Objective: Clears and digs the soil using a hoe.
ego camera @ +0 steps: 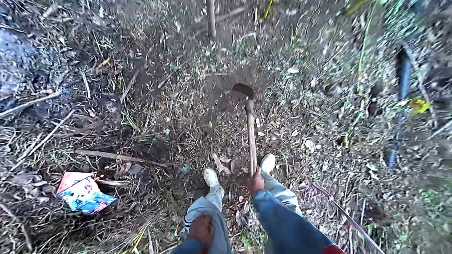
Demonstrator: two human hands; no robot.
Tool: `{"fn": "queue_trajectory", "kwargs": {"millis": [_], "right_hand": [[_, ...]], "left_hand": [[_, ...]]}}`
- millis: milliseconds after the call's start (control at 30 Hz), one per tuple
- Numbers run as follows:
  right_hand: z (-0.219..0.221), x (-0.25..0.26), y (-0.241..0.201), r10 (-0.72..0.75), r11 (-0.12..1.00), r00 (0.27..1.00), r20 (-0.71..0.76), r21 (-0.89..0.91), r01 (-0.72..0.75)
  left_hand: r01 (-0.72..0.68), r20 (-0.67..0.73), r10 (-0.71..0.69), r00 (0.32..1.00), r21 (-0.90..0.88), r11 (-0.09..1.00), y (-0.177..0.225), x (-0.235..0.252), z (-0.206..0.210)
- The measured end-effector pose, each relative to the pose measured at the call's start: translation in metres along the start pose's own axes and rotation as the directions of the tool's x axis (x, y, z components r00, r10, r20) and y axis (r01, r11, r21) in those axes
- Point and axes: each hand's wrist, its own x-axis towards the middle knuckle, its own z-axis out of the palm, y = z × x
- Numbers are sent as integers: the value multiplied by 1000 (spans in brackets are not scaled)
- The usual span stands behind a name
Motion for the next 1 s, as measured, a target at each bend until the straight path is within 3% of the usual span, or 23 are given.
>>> {"fn": "queue_trajectory", "kwargs": {"millis": [67,133,267,367,467,533,600,667,733,833,900,933,967,1000], "right_hand": [[-10,-14,-17,-39,983,999,34,183,33],[-24,-15,-37,-65,965,997,34,255,54],[-55,10,-61,-120,979,992,34,169,113],[-93,41,-101,-208,977,976,68,63,204],[-115,76,-120,-222,973,967,122,88,212],[-130,99,-142,-263,953,962,78,180,246],[-141,111,-158,-288,931,957,17,238,276],[-148,125,-182,-270,901,955,-119,319,295],[-145,141,-203,-232,824,931,-281,452,342],[-126,177,-273,-206,504,866,-456,709,493],[-96,193,-315,-222,315,846,-484,786,532],[-72,200,-327,-250,291,860,-446,812,506],[-43,205,-324,-298,371,878,-374,802,468],[-13,204,-302,-348,559,905,-245,721,410]], "left_hand": [[86,36,-86,996,-21,996,3,2,-14],[118,41,-117,992,-35,992,8,2,-20],[58,56,-58,997,-1,998,28,-4,-17],[54,37,-51,998,-76,996,49,-13,-30],[24,-12,-27,1000,-184,983,62,-30,-10],[-24,-36,16,999,-224,974,64,-14,10],[20,67,-4,998,-242,970,71,-5,19],[43,69,-25,997,-267,963,69,4,24],[52,2,-55,998,-342,938,66,-7,41],[42,-108,-89,990,-378,925,47,-2,54],[-62,-363,-67,929,-333,941,42,-5,78],[-104,-444,-53,895,-322,941,38,-4,85],[-130,-466,-40,884,-328,936,35,-3,85],[-148,-446,-23,895,-345,927,32,-4,82]]}}
